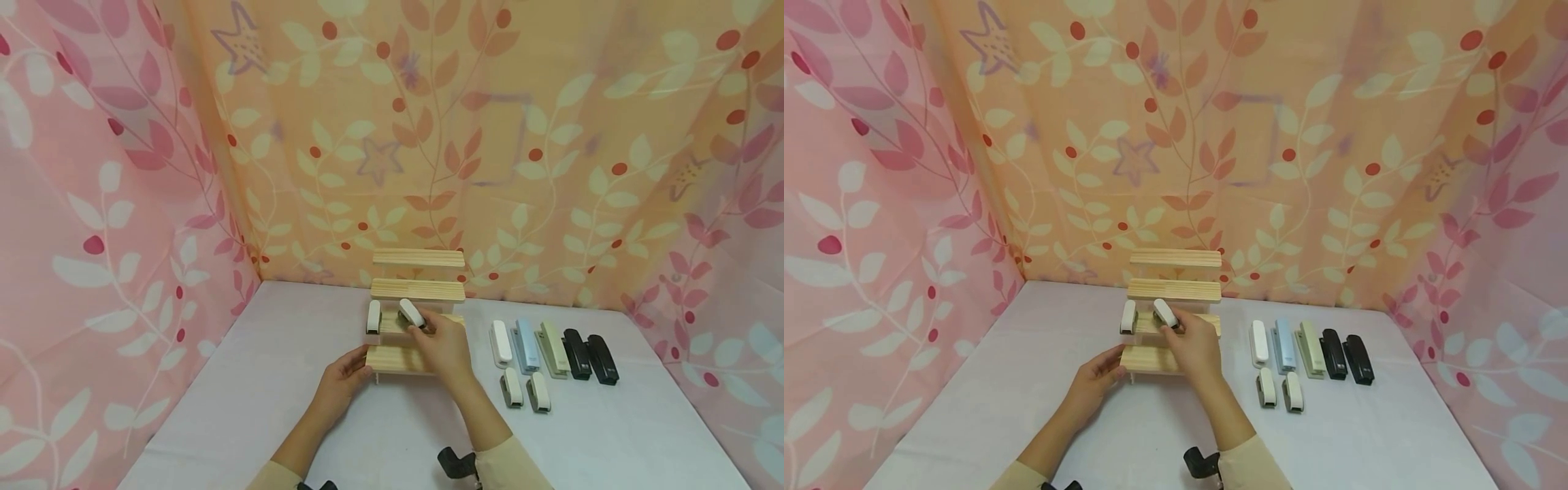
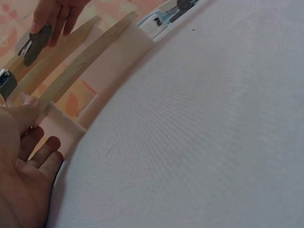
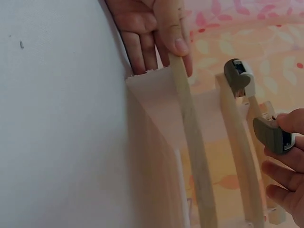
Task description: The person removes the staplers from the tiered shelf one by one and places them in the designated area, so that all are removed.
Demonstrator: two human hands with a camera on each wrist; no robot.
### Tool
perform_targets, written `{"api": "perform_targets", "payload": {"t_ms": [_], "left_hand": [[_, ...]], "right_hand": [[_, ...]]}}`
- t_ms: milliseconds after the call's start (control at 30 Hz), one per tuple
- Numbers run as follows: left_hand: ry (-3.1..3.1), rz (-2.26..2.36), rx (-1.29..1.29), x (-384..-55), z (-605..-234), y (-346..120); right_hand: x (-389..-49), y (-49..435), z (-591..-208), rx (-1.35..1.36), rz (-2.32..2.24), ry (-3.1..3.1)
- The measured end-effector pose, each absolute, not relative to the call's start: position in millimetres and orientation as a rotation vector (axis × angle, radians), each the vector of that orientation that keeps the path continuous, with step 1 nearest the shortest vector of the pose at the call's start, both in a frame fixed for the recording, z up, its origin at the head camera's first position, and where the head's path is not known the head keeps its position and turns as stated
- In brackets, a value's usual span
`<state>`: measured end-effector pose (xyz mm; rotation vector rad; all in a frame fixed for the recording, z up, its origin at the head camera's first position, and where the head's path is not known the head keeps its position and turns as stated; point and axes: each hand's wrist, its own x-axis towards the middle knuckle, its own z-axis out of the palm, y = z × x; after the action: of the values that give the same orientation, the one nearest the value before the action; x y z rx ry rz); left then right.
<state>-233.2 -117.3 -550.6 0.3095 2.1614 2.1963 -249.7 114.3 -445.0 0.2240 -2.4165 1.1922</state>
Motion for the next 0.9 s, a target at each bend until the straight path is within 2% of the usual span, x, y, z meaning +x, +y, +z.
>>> {"api": "perform_targets", "payload": {"t_ms": [500, 900], "left_hand": [[2.212, 2.166, 0.338, -233, -552, -117], [2.193, 2.194, 0.330, -235, -553, -118]], "right_hand": [[-215, 154, -411, 0.310, 1.089, -2.337], [-195, 193, -408, 0.292, 1.023, -2.337]]}}
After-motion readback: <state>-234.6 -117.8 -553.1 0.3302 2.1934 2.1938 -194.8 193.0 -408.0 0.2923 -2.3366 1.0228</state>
